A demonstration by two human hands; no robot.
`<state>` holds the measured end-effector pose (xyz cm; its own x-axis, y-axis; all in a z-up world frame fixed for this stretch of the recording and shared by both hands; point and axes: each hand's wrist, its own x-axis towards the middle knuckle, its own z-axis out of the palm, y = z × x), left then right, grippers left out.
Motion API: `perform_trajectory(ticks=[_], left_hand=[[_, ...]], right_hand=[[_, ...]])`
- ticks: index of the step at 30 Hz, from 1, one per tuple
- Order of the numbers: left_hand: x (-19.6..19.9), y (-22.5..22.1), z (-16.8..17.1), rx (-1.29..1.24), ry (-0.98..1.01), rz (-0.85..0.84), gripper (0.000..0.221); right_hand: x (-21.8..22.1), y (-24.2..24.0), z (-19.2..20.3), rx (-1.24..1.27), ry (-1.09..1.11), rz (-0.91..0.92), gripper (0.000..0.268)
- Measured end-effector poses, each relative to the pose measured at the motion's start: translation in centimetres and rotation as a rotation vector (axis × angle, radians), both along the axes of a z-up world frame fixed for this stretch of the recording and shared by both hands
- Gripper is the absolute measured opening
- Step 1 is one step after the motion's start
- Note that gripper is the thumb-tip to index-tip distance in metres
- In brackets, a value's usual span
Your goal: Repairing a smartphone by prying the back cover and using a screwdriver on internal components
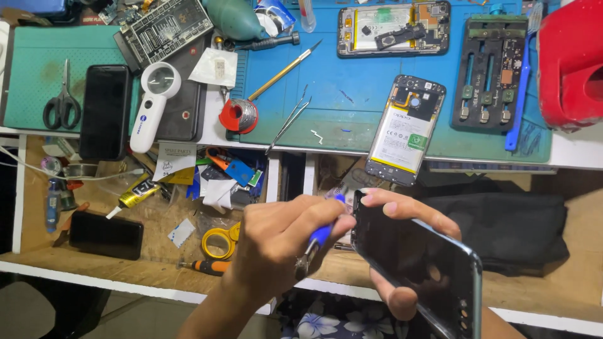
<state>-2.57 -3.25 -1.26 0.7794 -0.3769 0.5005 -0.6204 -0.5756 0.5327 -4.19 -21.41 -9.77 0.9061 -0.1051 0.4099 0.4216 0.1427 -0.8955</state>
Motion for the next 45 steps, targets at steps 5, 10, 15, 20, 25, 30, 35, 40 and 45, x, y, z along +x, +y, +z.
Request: perform_trajectory(ticks=[5,10,15,20,25,30,35,40,45], left_hand=[[0.1,-0.4,-0.7,0.051,0.001,-0.017,0.015],[0.1,0.3,-0.3,-0.042,-0.065,0.070,0.012],[-0.9,-0.1,-0.7,0.003,0.044,-0.076,0.018],[0.0,0.0,-0.6,-0.046,-0.087,-0.033,0.014],[-0.1,0.3,-0.8,-0.033,-0.004,-0.072,0.014],[-0.3,-0.2,-1.3,-0.051,-0.017,-0.044,0.014],[0.0,0.2,-1.7,-0.113,-0.055,-0.002,0.014],[2.1,1.4,-4.0,0.183,-0.185,0.214,0.038],[7.9,3.4,-7.1,0.553,0.037,0.487,0.045]], right_hand=[[0.0,0.2,0.9,0.029,0.014,-0.003,0.082],[0.1,0.9,0.2,0.040,-0.044,-0.091,0.083],[-0.3,-0.2,0.9,0.033,0.077,0.078,0.084],[0.4,1.5,-1.5,0.134,-0.218,-0.070,0.075],[0.3,0.5,-0.7,0.070,0.044,0.050,0.082],[0.1,1.4,-2.1,0.169,-0.271,-0.083,0.075],[0.7,1.9,-4.3,0.269,-0.342,-0.136,0.078],[0.5,1.7,-3.7,0.299,-0.161,-0.128,0.090],[0.4,0.7,-2.4,0.411,0.033,-0.006,0.091]])
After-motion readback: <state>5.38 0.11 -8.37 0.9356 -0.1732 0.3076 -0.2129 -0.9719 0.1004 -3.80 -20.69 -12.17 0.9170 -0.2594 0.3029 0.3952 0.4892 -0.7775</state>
